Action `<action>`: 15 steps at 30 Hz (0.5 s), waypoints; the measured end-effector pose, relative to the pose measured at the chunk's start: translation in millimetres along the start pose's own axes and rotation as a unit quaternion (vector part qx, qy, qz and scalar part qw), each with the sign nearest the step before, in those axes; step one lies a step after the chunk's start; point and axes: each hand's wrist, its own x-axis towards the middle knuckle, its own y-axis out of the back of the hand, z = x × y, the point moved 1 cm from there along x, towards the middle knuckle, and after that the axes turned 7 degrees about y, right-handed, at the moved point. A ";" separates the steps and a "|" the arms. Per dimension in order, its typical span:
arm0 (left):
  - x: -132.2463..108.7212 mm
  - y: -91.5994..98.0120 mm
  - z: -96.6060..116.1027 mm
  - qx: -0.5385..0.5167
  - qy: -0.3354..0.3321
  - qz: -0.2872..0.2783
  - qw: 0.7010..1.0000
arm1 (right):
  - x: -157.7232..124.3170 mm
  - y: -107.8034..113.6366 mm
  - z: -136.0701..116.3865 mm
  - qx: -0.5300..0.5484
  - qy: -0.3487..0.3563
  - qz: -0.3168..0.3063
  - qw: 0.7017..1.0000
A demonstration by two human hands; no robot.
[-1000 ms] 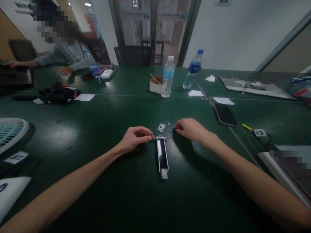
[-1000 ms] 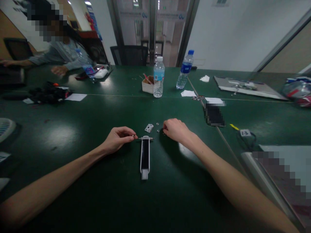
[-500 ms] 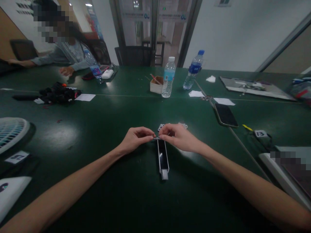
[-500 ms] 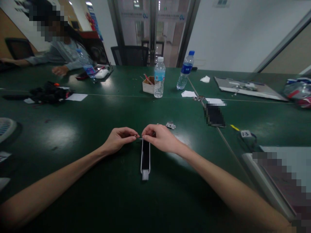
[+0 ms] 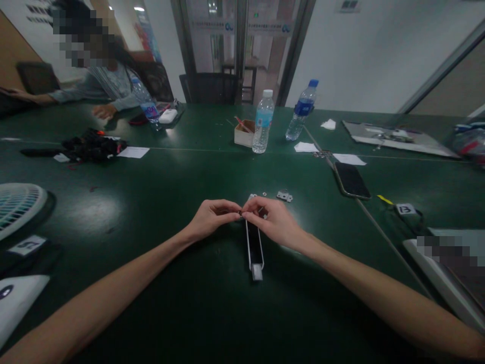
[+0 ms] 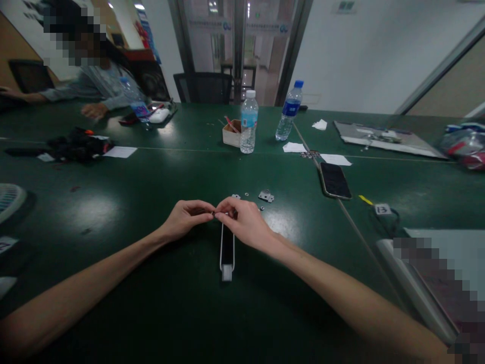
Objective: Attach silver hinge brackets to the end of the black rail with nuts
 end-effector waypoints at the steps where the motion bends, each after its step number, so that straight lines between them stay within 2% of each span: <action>1: 0.0 0.2 -0.3 0.002 0.001 0.001 1.000 | -0.5 -0.8 -0.2 -0.004 -0.001 0.005 1.000; 10: -3.5 -3.5 9.5 0.036 -0.022 0.009 0.999 | -2.9 -7.7 0.3 0.021 -0.026 0.060 0.998; 15: -3.4 -3.0 5.1 0.048 -0.043 0.012 0.998 | -3.1 -5.5 -4.0 -0.005 -0.027 0.053 0.998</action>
